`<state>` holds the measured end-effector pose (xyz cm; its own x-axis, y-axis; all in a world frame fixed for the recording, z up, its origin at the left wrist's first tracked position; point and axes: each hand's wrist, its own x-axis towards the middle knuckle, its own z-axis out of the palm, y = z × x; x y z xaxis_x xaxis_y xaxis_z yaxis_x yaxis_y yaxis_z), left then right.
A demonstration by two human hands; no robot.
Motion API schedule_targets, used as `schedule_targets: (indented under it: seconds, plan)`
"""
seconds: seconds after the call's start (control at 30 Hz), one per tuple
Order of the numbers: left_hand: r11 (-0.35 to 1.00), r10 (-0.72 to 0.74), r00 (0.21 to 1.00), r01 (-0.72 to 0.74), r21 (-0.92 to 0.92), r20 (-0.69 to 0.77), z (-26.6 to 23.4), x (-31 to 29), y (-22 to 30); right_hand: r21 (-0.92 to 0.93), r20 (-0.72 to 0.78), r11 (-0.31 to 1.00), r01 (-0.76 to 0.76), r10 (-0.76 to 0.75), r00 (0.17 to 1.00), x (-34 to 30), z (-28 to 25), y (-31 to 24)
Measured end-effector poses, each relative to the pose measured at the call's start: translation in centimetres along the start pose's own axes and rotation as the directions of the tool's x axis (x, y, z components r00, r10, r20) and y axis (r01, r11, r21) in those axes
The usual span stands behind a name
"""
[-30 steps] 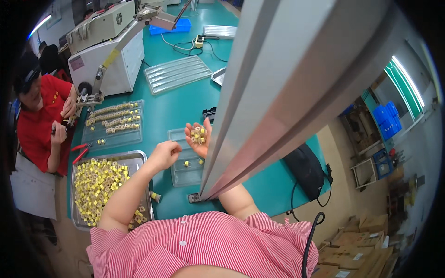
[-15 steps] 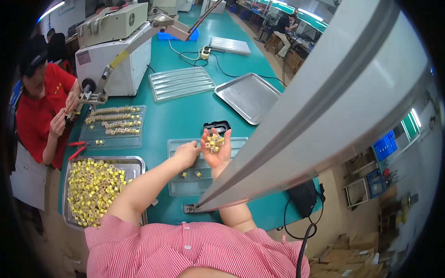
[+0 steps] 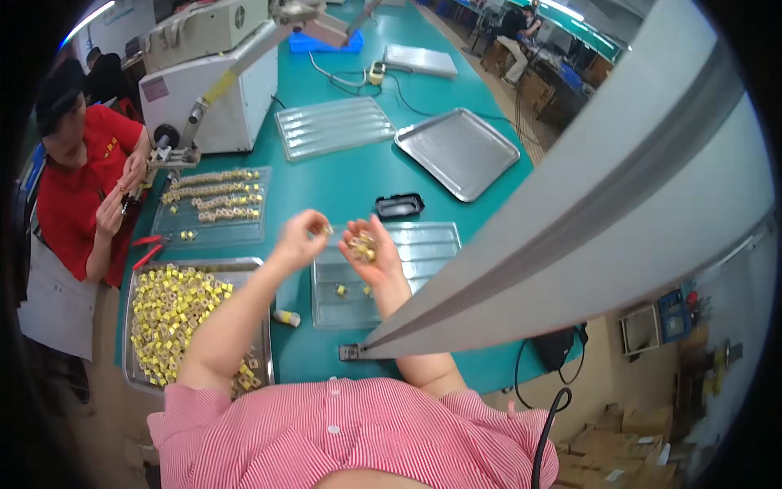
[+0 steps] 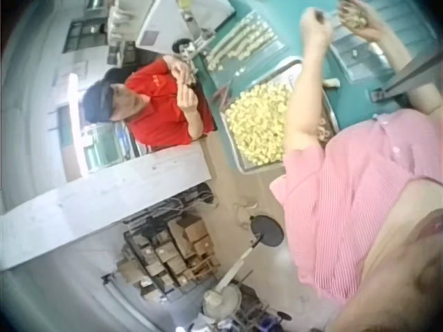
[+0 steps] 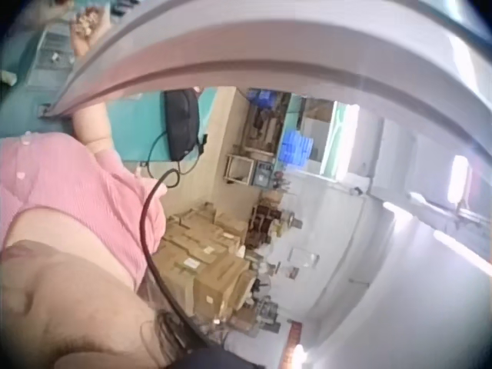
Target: Assembling small yellow electronic components at a factory workbench.
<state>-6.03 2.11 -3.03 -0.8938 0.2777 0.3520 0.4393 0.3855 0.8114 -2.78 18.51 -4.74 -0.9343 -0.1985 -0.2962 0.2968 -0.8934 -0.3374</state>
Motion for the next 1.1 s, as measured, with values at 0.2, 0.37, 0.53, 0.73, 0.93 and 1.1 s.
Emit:
schedule_targets:
  seconds: [0.2, 0.37, 0.53, 0.73, 0.93, 1.1]
  plan:
    - [0.985, 0.171, 0.962, -0.17, 0.023, -0.213, -3.3, -2.1, 5.1, -0.356, 0.2, 0.912, -0.205, 0.289, 0.936, -0.9, 2.7, 2.3]
    - [0.917, 0.391, 0.892, -0.356, 0.181, -0.226, -3.1, -3.6, 5.8, -0.343, 0.339, 0.92, -0.191, 0.311, 0.888, -1.1, 2.2, 2.6]
    - [0.877, 0.462, 0.87, -0.42, 0.232, -0.171, -3.1, -4.3, 6.4, -0.365, 0.345, 0.922, -0.129, 0.262, 0.901, -2.0, 2.0, 2.6]
    - [0.861, 0.477, 0.865, -0.423, 0.282, -0.157, -3.5, -4.2, 5.8, -0.405, 0.331, 0.907, -0.114, 0.262, 0.906, -1.8, 2.0, 2.7]
    - [0.871, 0.45, 0.886, -0.407, 0.273, -0.113, -3.5, -4.6, 6.5, -0.461, 0.339, 0.885, -0.062, 0.24, 0.909, -1.8, 2.1, 2.3]
    - [0.901, 0.425, 0.89, -0.398, 0.17, -0.168, -4.0, -5.0, 6.8, -0.383, 0.373, 0.92, -0.082, 0.236, 0.897, -2.1, 2.5, 2.2]
